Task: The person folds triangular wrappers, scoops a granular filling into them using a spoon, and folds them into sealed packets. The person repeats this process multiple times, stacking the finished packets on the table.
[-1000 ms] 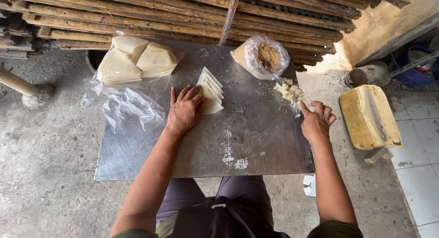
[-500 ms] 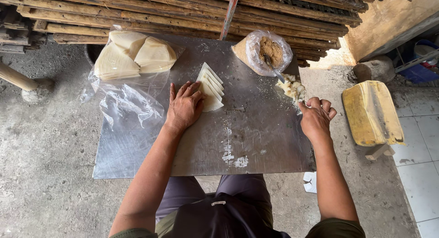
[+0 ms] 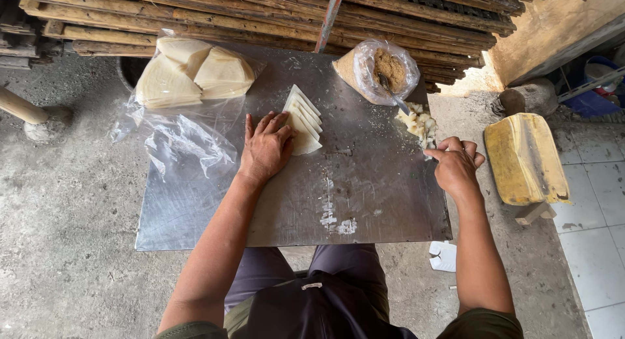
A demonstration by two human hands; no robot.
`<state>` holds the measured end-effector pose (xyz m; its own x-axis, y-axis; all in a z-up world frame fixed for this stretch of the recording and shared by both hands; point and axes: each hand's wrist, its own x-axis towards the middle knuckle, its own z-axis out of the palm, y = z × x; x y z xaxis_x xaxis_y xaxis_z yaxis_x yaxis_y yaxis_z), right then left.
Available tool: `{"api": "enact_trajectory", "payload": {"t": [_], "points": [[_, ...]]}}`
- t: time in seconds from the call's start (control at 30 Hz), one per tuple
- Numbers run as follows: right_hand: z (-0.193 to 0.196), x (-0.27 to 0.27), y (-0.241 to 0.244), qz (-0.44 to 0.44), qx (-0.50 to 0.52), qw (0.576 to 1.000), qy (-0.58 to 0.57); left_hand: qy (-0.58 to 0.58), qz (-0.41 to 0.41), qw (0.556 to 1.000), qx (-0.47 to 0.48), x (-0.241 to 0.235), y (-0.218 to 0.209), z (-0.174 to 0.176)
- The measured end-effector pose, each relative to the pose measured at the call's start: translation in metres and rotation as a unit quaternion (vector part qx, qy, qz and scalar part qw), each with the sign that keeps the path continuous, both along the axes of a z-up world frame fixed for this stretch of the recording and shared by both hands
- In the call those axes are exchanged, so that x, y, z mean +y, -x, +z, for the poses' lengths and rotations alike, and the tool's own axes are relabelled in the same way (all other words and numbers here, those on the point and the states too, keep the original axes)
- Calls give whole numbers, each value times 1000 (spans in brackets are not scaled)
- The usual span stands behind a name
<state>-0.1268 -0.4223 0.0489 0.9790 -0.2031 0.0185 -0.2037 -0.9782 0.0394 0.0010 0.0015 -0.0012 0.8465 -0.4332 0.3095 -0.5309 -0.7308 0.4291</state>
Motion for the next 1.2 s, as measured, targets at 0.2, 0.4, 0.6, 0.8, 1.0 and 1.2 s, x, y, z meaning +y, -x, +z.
{"api": "enact_trajectory", "payload": {"t": [0.2,0.4,0.6,0.8,1.0,1.2], "points": [[11,48,-12,63,-25,971,-230,0,5,1000,13,0,1,1],[-19,135,-85,220,18,882,-416,7,4,1000,-2,-1,0,0],[-44,195,-163,265,-66,934,-230,17,4,1000,-3,1,3,4],[-44,209,-181,252,-33,960,-119,8,3,1000,20,-1,1,4],[-46,204,-193,292,-69,949,99,-8,4,999,35,-1,-1,4],[-46,197,-202,364,-128,892,238,-18,8,999,47,-1,0,8]]}}
